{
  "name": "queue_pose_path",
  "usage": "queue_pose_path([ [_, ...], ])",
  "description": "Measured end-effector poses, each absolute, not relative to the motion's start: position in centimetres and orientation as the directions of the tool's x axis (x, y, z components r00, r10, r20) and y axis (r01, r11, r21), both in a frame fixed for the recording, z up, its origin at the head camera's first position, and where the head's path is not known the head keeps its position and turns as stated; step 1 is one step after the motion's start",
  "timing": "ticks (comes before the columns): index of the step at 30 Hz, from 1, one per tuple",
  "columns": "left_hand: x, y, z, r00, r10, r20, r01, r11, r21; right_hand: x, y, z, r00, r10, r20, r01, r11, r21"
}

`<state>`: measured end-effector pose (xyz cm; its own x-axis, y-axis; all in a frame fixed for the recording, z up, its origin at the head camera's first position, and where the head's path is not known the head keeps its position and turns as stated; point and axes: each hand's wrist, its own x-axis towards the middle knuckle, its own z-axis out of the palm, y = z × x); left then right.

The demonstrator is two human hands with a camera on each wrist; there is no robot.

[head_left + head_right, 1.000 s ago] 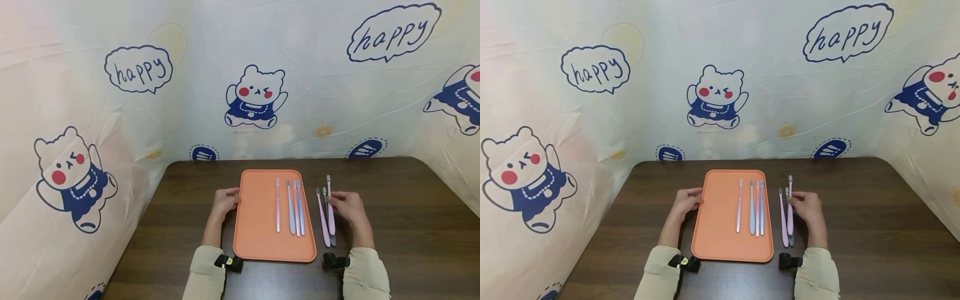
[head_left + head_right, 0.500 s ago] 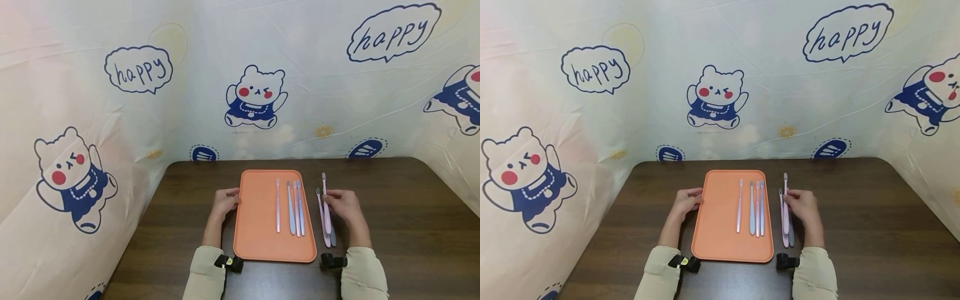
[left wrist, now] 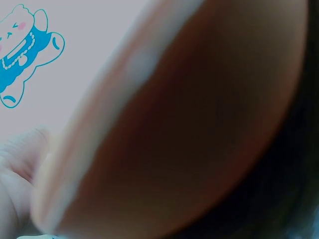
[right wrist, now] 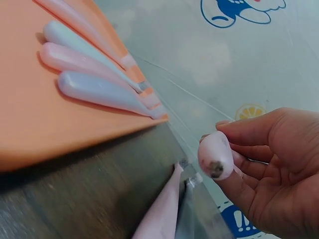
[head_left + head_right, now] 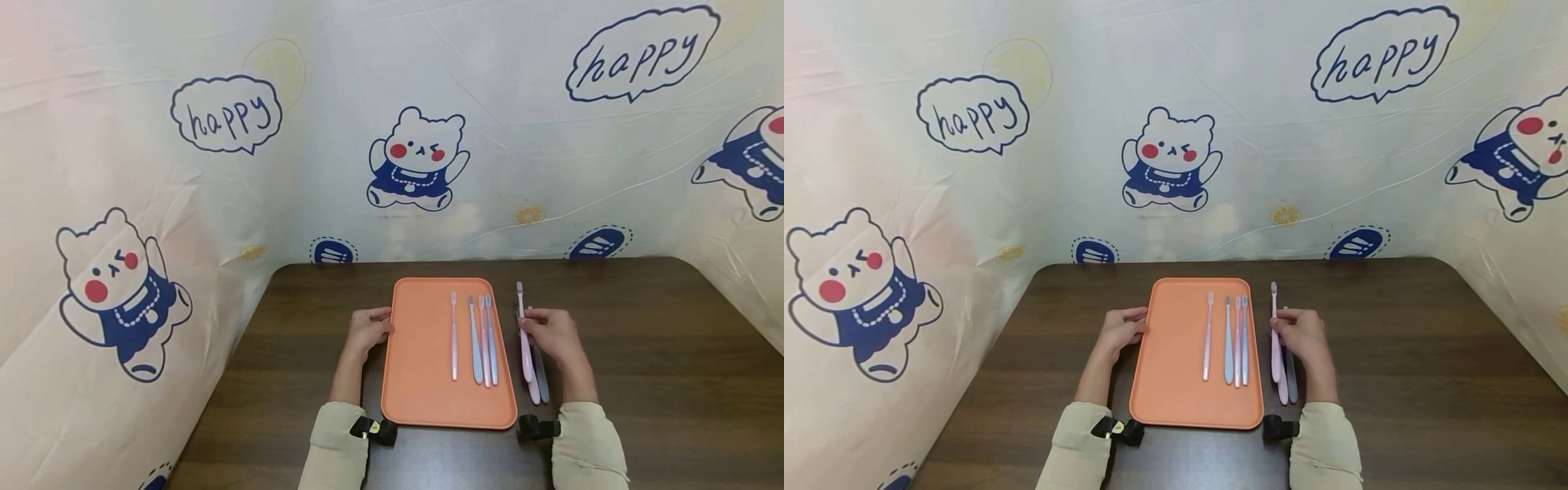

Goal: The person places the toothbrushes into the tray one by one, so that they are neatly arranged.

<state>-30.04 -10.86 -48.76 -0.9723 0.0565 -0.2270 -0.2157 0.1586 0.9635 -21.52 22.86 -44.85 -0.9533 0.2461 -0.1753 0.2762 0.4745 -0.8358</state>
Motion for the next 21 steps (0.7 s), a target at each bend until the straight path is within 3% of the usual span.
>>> queue_pose_path([
  [21,-30.1,-10.9,-49.0,-0.973,0.073,-0.220,-0.206,0.162,0.965,-22.4,19.6,-45.2,-0.978,0.185,-0.093,0.179,0.526,-0.832],
])
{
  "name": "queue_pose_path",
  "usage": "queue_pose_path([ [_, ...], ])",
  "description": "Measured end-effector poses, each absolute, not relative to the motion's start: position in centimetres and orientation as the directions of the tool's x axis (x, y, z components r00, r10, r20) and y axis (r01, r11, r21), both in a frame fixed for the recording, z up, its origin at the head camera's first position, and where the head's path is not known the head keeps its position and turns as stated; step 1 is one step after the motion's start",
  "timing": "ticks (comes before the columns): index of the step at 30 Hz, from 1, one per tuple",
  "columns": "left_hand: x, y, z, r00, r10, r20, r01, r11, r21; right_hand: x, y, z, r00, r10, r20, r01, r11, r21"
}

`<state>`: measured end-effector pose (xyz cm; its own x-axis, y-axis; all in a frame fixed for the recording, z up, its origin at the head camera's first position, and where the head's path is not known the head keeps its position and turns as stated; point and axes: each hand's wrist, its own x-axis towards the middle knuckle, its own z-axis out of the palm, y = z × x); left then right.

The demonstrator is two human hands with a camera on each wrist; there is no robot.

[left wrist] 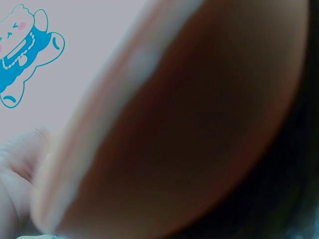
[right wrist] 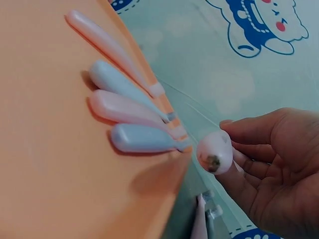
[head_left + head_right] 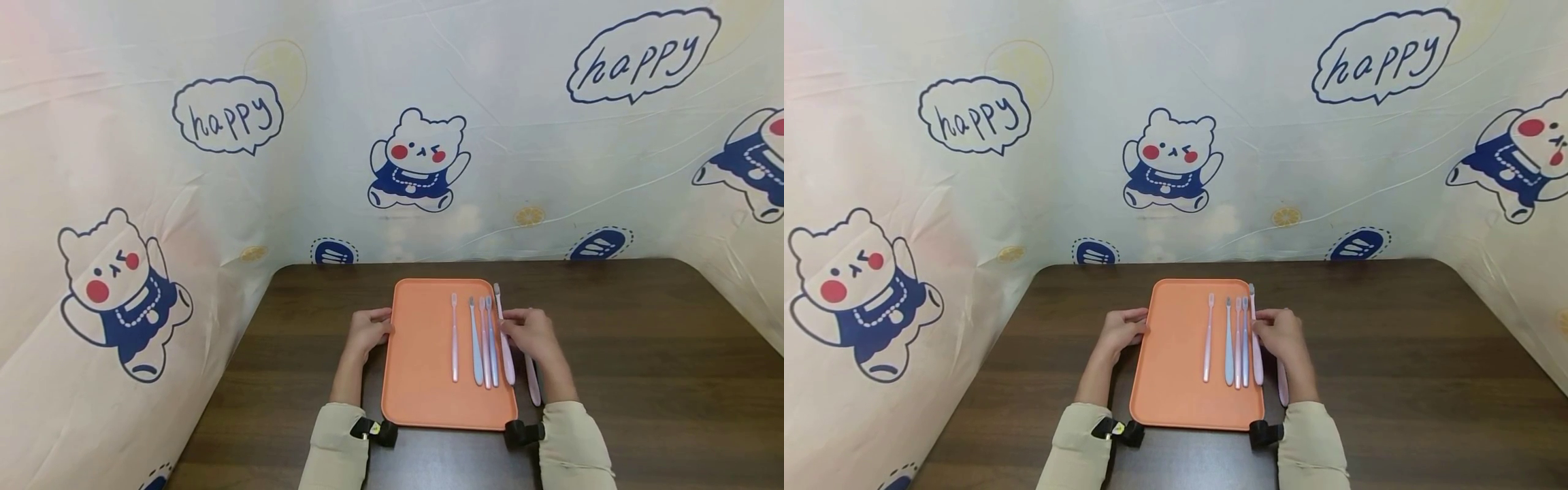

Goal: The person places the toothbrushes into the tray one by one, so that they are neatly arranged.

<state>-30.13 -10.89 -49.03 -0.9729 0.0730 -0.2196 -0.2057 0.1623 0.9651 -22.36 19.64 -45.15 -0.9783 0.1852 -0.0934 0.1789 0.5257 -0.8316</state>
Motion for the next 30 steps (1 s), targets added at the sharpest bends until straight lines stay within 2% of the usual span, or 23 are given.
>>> queue_pose_path([
  [15,-30.0,-10.8,-49.0,-0.974,0.064,-0.217,-0.205,0.160,0.966,-23.1,17.5,-45.7,-0.979,0.179,-0.095,0.176,0.516,-0.838],
  [20,-29.9,-10.8,-48.8,-0.973,0.078,-0.217,-0.202,0.159,0.966,-23.2,17.1,-45.9,-0.981,0.187,-0.054,0.150,0.547,-0.824],
  [30,-27.9,-10.7,-45.3,-0.970,0.108,-0.217,-0.197,0.169,0.966,-23.3,16.4,-46.2,-0.981,0.183,-0.062,0.151,0.531,-0.834],
])
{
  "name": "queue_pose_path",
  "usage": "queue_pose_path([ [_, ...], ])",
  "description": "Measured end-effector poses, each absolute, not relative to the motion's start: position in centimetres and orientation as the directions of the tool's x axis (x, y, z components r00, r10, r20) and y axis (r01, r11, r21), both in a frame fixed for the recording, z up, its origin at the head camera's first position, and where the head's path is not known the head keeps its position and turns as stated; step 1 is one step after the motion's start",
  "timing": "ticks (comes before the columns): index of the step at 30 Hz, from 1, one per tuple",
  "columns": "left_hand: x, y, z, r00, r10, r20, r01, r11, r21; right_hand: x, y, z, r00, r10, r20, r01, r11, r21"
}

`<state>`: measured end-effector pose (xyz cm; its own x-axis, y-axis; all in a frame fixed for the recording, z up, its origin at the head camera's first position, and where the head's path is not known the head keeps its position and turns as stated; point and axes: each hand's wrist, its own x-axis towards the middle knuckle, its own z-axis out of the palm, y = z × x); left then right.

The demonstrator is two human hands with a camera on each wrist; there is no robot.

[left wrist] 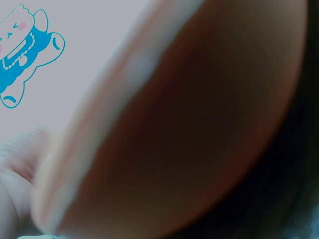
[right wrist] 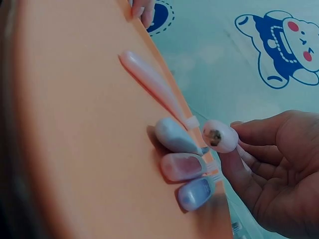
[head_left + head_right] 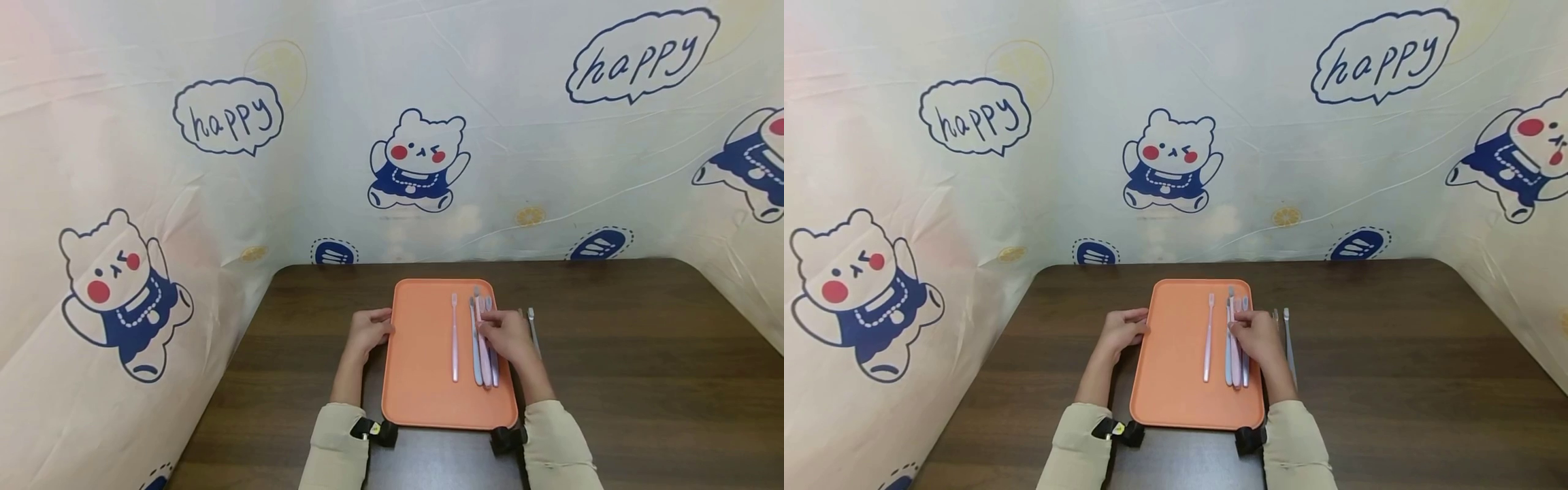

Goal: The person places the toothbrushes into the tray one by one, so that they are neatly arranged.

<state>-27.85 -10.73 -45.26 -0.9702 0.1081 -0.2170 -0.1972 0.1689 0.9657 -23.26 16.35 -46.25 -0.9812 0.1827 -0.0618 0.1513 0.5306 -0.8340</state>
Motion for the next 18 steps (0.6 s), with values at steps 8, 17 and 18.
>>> queue_pose_path([
  [8,-29.6,-10.9,-48.2,-0.971,0.089,-0.222,-0.205,0.165,0.965,-23.4,15.9,-46.5,-0.982,0.187,-0.035,0.133,0.543,-0.829],
  [17,-29.9,-10.8,-48.9,-0.975,0.058,-0.212,-0.200,0.167,0.965,-23.6,15.5,-46.8,-0.980,0.196,-0.041,0.144,0.545,-0.826],
  [18,-29.9,-10.8,-48.9,-0.975,0.056,-0.214,-0.202,0.168,0.965,-23.6,15.5,-46.9,-0.980,0.196,-0.042,0.144,0.543,-0.827],
])
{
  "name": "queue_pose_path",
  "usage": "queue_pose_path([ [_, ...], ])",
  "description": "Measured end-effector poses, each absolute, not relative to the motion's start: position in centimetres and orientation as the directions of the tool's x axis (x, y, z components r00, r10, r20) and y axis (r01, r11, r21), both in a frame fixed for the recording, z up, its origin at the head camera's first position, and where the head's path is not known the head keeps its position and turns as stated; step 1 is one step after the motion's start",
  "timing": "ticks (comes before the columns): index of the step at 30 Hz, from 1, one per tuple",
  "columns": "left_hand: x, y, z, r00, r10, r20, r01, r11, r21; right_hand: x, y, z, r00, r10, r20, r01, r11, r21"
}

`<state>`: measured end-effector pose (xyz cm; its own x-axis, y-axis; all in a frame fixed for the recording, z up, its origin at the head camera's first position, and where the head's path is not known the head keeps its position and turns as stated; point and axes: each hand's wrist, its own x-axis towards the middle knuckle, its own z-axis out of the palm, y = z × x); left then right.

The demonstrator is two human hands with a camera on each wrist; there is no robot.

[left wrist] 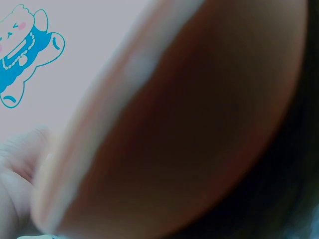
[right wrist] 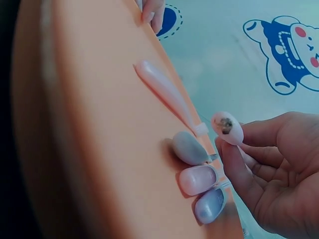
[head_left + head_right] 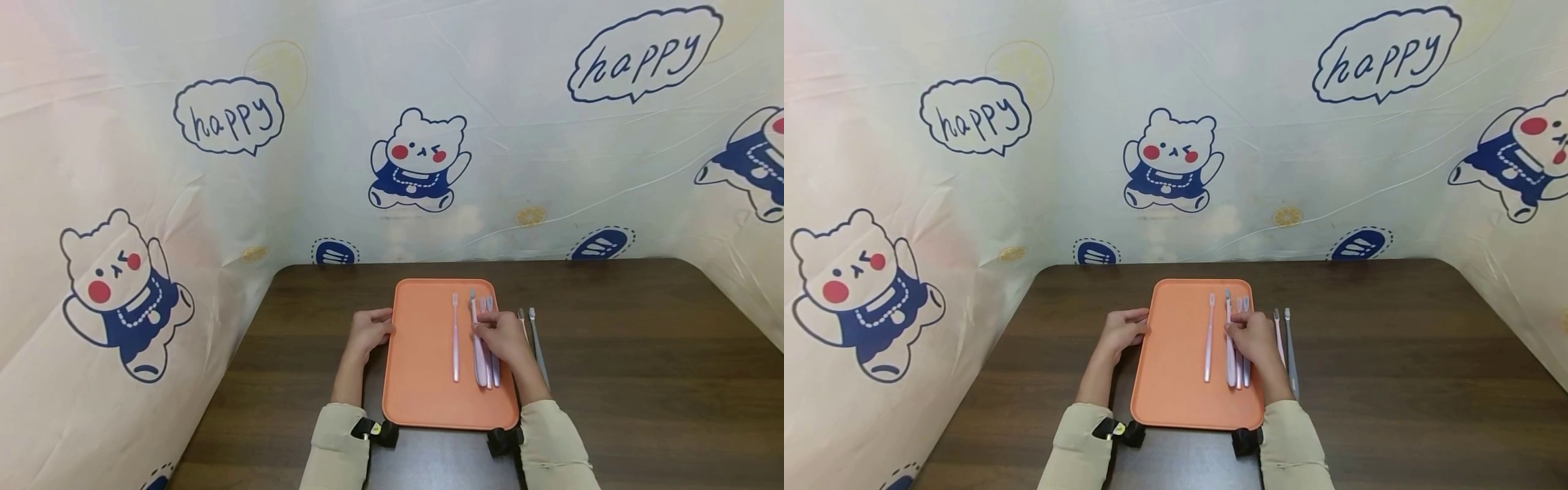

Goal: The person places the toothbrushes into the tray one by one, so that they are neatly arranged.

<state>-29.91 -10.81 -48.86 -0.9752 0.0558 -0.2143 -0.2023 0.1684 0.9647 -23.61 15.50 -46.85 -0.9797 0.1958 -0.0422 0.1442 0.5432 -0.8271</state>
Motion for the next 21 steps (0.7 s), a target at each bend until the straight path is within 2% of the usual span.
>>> queue_pose_path([
  [11,-29.9,-10.9,-48.9,-0.976,0.057,-0.211,-0.198,0.179,0.964,-23.8,15.0,-47.1,-0.978,0.198,-0.058,0.154,0.511,-0.846],
  [21,-30.0,-10.9,-48.9,-0.974,0.051,-0.219,-0.207,0.175,0.962,-24.1,14.4,-47.5,-0.981,0.192,-0.007,0.120,0.584,-0.803],
])
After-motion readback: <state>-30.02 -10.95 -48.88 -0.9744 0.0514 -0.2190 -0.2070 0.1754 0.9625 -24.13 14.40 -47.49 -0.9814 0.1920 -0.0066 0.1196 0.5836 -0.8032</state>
